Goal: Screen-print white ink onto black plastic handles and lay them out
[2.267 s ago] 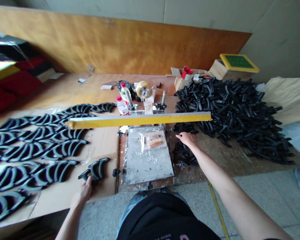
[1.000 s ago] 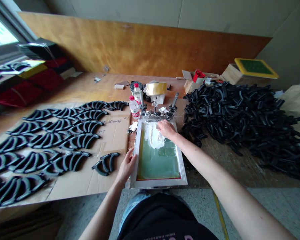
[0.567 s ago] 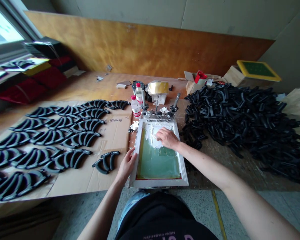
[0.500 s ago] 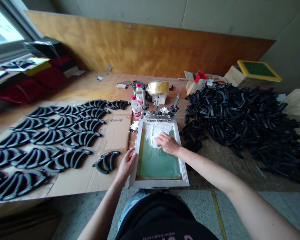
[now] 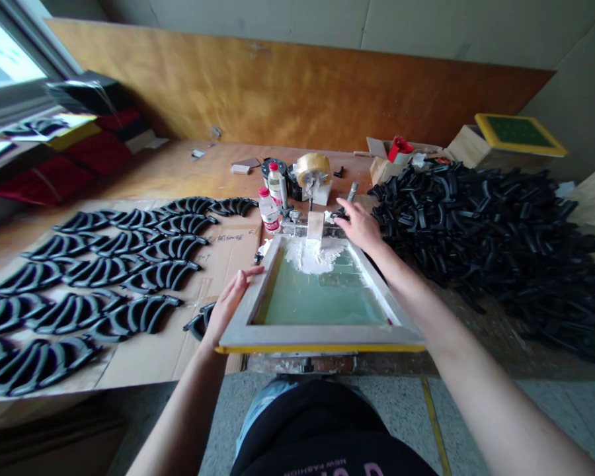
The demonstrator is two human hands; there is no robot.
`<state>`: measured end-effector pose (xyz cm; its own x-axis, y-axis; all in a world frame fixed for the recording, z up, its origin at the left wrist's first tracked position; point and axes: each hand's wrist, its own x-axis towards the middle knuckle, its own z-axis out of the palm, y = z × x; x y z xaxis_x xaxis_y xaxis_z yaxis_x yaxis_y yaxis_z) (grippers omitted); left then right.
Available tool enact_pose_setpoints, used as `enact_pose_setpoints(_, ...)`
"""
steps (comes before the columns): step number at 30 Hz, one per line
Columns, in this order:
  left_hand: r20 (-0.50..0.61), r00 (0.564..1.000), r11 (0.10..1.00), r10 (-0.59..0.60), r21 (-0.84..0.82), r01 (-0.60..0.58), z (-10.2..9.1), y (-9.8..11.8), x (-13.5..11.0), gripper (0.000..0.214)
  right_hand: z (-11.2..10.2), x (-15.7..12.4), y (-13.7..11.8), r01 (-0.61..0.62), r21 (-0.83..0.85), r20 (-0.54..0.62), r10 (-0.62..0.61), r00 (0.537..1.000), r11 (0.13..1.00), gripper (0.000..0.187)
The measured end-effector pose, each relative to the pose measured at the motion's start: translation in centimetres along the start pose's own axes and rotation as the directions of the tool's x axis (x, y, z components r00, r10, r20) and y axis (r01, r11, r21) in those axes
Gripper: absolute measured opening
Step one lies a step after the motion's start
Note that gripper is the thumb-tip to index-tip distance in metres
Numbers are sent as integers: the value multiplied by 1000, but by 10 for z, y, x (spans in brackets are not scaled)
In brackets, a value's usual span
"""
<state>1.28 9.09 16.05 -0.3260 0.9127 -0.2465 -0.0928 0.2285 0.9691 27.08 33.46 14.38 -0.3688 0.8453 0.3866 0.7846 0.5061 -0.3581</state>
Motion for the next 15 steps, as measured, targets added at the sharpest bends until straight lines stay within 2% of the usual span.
enact_pose_setpoints(2,-11,989,979,149,-136,-149,9,19,14,56,-3,-15,29,-160,53,-59,163,985,986,36)
enact_pose_setpoints(4,-2,972,944,234,-241,-227,20,36,29,52,7,-42,47,-304,86,-6,306,952,949,25)
enact_pose_setpoints(5,8,972,936,233,-273,-223,25,41,36,51,16,-57,50,-321,103,55,317,947,941,23)
enact_pose_setpoints(6,-1,976,932,218,-298,-208,30,44,42,51,26,-72,49,-295,123,125,280,952,948,23)
enact_pose_setpoints(7,-35,979,924,202,-325,-203,34,43,45,51,37,-86,43,-220,155,192,189,963,963,28)
enact_pose_setpoints(9,-122,979,908,162,-370,-196,43,29,44,52,55,-110,24,-40,173,279,-10,960,984,42)
enact_pose_setpoints(10,-119,987,915,108,-375,-145,48,16,39,53,61,-118,12,26,156,298,-72,952,987,44)
enact_pose_setpoints(12,13,996,940,-85,-332,85,59,-18,25,56,65,-131,-16,70,88,280,-92,956,994,29)
enact_pose_setpoints(14,183,935,907,-304,-244,343,70,-53,8,61,63,-143,-48,98,55,214,-108,971,994,14)
enact_pose_setpoints(15,220,904,882,-367,-227,413,73,-69,0,63,61,-149,-64,153,64,187,-162,969,986,13)
